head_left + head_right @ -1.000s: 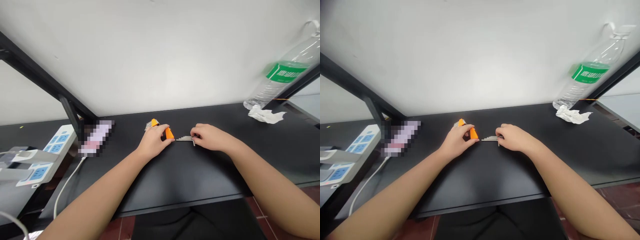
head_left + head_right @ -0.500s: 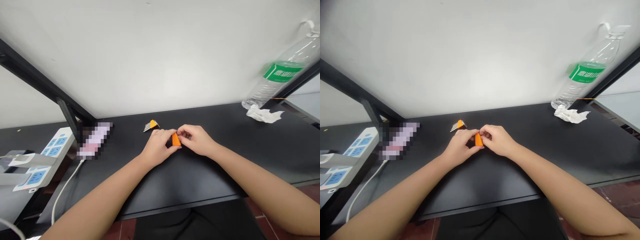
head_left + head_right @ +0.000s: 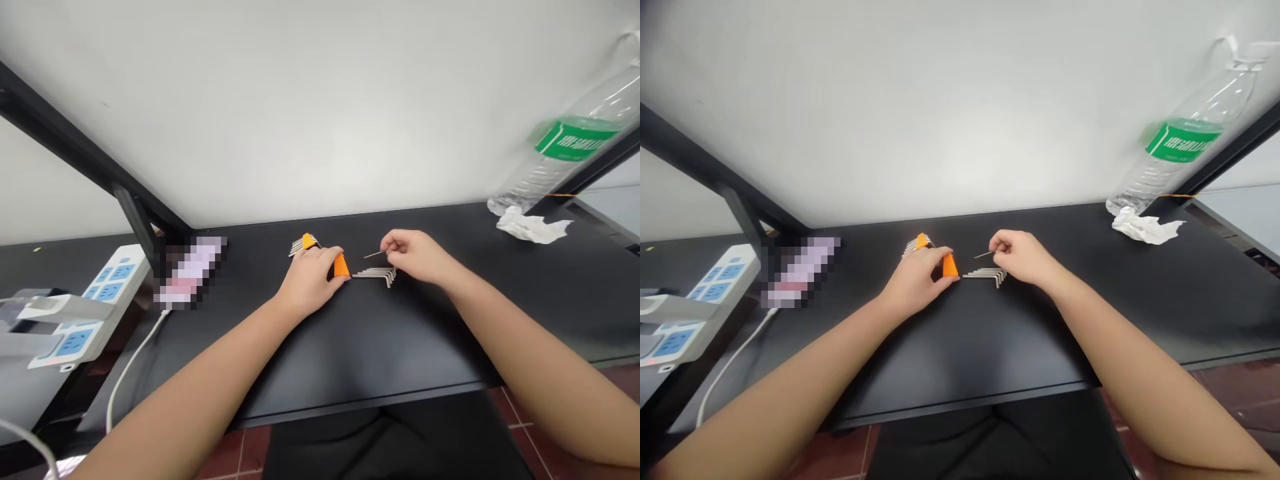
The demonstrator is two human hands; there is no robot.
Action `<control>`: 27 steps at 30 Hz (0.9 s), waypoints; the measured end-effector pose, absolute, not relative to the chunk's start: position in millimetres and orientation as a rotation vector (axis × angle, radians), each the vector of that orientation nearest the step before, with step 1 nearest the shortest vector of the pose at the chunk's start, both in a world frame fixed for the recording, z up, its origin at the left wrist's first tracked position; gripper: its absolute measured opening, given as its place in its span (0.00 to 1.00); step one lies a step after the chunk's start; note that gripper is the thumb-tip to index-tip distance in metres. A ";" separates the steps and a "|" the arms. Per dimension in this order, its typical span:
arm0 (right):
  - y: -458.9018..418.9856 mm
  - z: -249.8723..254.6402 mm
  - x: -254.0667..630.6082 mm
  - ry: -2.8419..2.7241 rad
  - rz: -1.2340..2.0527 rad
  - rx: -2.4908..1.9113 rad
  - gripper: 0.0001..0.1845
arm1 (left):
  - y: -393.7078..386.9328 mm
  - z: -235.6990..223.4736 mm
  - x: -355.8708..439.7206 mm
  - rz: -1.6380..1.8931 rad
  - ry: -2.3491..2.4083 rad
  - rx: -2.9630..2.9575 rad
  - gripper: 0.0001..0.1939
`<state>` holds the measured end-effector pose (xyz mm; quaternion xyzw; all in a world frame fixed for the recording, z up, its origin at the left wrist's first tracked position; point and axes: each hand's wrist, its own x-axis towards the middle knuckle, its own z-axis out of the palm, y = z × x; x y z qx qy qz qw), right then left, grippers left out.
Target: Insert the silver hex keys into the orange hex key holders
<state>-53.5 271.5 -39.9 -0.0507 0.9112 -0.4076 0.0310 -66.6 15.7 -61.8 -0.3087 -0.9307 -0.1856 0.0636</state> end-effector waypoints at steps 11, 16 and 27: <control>293.7 -43.5 -58.2 2.851 -0.616 -0.482 0.10 | 12.0 -63.4 -68.7 -0.700 -2.853 -0.869 0.25; 287.8 -41.3 -54.8 2.834 -0.585 -0.600 0.11 | 11.3 -64.3 -70.0 -0.696 -2.860 -0.857 0.26; 259.5 -43.0 -44.7 2.826 -1.222 -0.681 0.08 | 17.0 -65.1 -59.0 -0.791 -2.702 -1.076 0.26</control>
